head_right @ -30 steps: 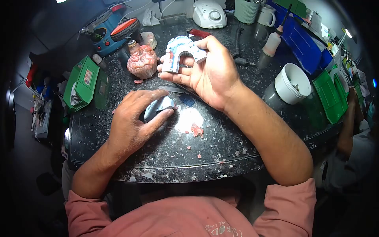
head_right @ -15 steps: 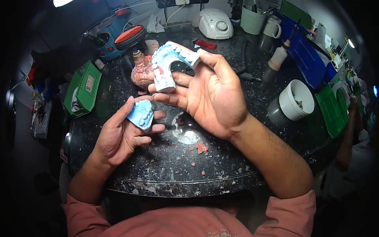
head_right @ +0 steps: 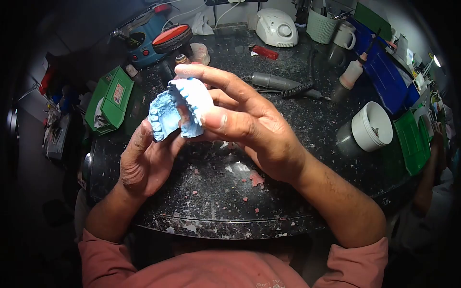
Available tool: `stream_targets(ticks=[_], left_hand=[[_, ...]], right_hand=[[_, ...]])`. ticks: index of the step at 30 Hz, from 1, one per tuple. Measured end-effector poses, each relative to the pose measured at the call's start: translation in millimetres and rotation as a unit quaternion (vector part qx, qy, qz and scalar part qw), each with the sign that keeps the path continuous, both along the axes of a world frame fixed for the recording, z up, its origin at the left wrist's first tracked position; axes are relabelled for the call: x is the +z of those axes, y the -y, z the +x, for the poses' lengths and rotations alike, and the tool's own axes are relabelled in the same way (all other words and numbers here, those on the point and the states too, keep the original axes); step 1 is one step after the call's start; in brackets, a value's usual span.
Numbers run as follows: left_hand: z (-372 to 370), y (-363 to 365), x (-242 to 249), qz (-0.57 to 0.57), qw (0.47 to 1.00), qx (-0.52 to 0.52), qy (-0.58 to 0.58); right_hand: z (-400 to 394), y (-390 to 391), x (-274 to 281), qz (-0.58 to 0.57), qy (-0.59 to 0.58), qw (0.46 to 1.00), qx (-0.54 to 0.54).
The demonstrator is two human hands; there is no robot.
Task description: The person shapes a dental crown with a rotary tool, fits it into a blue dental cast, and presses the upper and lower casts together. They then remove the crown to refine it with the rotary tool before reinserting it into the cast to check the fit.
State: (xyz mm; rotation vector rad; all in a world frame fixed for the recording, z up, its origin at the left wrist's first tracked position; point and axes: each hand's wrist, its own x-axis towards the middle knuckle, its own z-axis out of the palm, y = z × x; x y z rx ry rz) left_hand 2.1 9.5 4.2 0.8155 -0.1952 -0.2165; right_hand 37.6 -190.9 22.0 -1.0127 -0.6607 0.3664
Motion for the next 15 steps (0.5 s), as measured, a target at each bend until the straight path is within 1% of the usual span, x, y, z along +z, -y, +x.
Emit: stream_targets(ticks=[2,3,4,5,7,9,10,11,13,15], left_hand=[[0,0,2,0.059,0.997,0.013,0.053],[0,2,7,0.079,0.994,0.034,0.062],[3,3,4,0.092,0.989,0.057,0.102],[5,4,1,0.105,0.981,0.079,0.142],[2,3,3,0.101,0.981,0.093,0.138],[1,2,4,0.131,0.969,0.097,0.184],[0,3,5,0.131,0.969,0.097,0.184],[1,4,4,0.131,0.970,0.096,0.183],[4,4,1,0.128,0.961,0.079,0.232],[6,1,-2,0.133,0.956,0.067,0.252]], right_hand=[[-5,-1,0,-0.043,0.079,0.994,-0.054],[-7,0,-4,-0.046,0.154,0.982,-0.100],[-5,1,-7,-0.080,0.270,0.946,-0.158],[-3,0,-9,-0.112,0.381,0.893,-0.213],[-9,-2,-9,-0.105,0.390,0.887,-0.222],[-12,-2,-12,-0.136,0.415,0.869,-0.231],[-11,-2,-12,-0.133,0.438,0.858,-0.234],[-10,-3,-12,-0.133,0.437,0.858,-0.234],[-9,-4,-12,-0.120,0.463,0.847,-0.231],[-9,-4,-12,-0.118,0.453,0.853,-0.232]])
